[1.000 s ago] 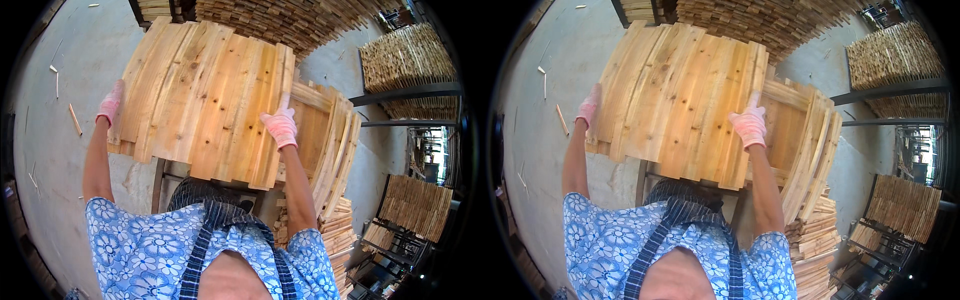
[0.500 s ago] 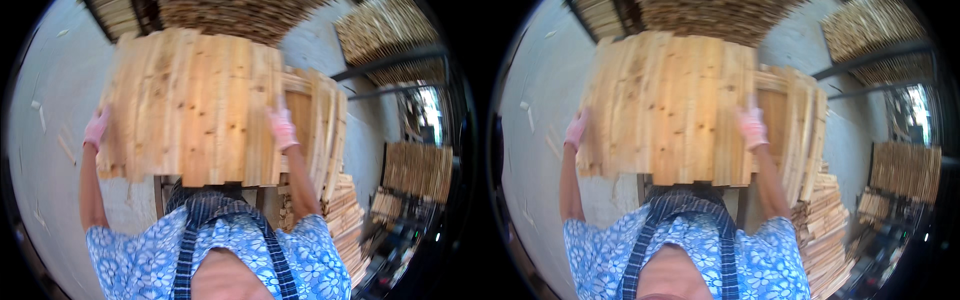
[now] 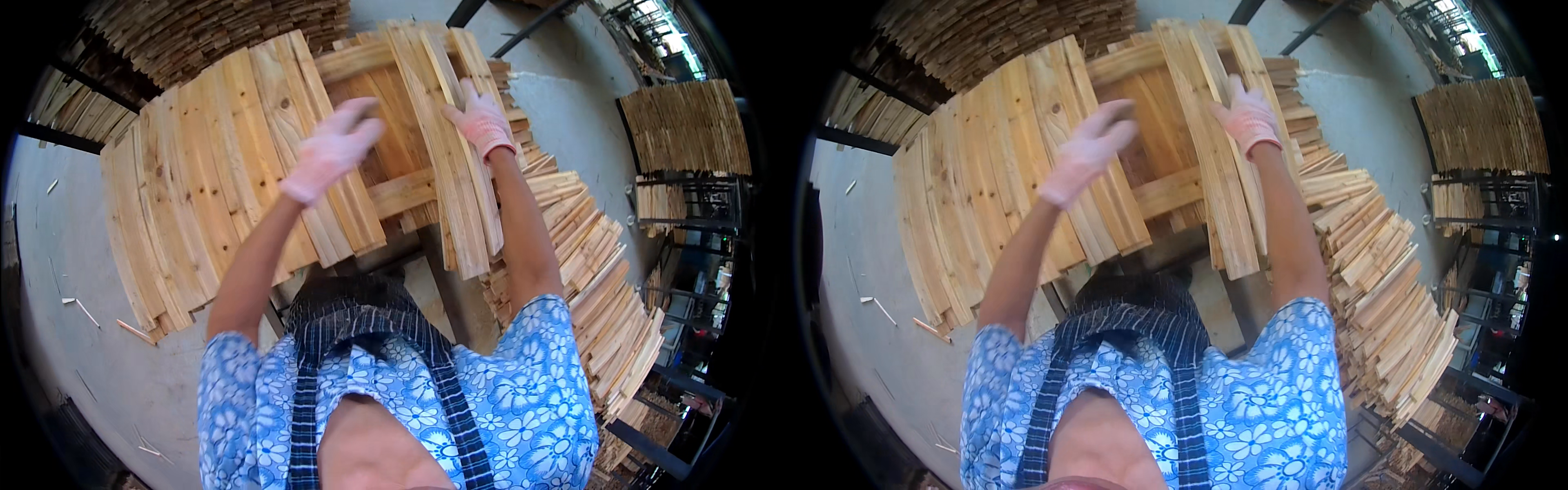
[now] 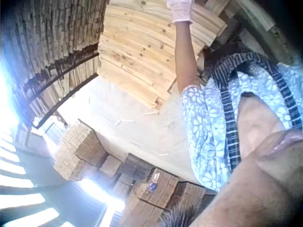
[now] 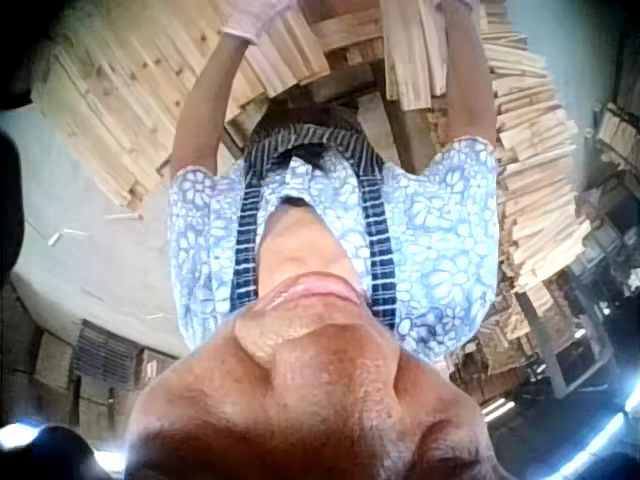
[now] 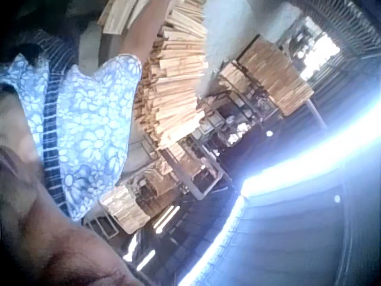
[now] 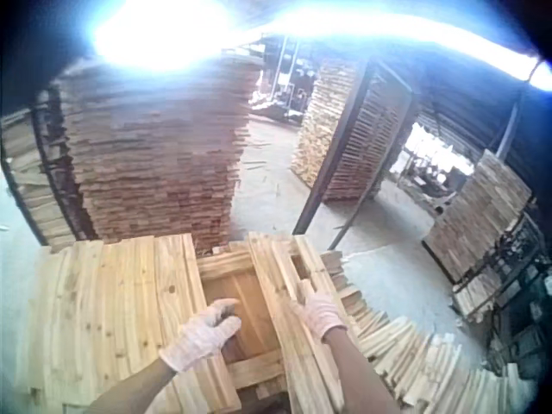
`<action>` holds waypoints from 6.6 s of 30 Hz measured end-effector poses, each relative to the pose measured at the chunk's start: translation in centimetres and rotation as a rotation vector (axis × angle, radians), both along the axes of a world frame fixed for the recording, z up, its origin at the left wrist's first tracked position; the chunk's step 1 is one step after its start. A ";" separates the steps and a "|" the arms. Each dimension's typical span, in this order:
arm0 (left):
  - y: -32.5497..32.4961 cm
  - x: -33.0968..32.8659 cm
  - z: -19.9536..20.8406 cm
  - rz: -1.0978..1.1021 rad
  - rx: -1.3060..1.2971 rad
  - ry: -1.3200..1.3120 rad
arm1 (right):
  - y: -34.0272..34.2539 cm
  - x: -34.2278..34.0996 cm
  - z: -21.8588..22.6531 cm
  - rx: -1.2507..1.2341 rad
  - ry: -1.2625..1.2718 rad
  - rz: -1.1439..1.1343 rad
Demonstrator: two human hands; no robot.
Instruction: The person repeatedly picks up stacks of wooden planks from a metal rack and places them onto a growing pile on the floor. The person wears pink gloves and handles the wood by hand, lifting and moving the stacks multiple times.
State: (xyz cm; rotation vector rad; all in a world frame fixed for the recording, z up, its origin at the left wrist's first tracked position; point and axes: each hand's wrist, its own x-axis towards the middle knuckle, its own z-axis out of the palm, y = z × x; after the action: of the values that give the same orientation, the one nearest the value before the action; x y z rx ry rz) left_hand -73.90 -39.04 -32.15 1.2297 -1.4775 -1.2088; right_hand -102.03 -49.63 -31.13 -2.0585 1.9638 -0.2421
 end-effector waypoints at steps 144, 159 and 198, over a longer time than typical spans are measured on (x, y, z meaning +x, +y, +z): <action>27.1 11.5 -8.3 1.494 -0.183 1.085 | 6.0 29.4 2.5 -0.196 0.288 0.924; 33.3 4.1 -6.0 0.921 0.316 1.508 | -14.7 55.1 10.3 0.114 -0.049 1.188; 33.8 4.7 -4.1 1.321 0.346 1.408 | -2.9 44.7 7.1 -0.463 0.139 1.297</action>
State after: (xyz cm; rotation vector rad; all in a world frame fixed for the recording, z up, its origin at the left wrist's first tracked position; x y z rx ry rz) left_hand -69.22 -5.20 -36.24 0.8140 0.5798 -0.8880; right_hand -57.36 -52.51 -24.06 -3.1909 0.2849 -0.2537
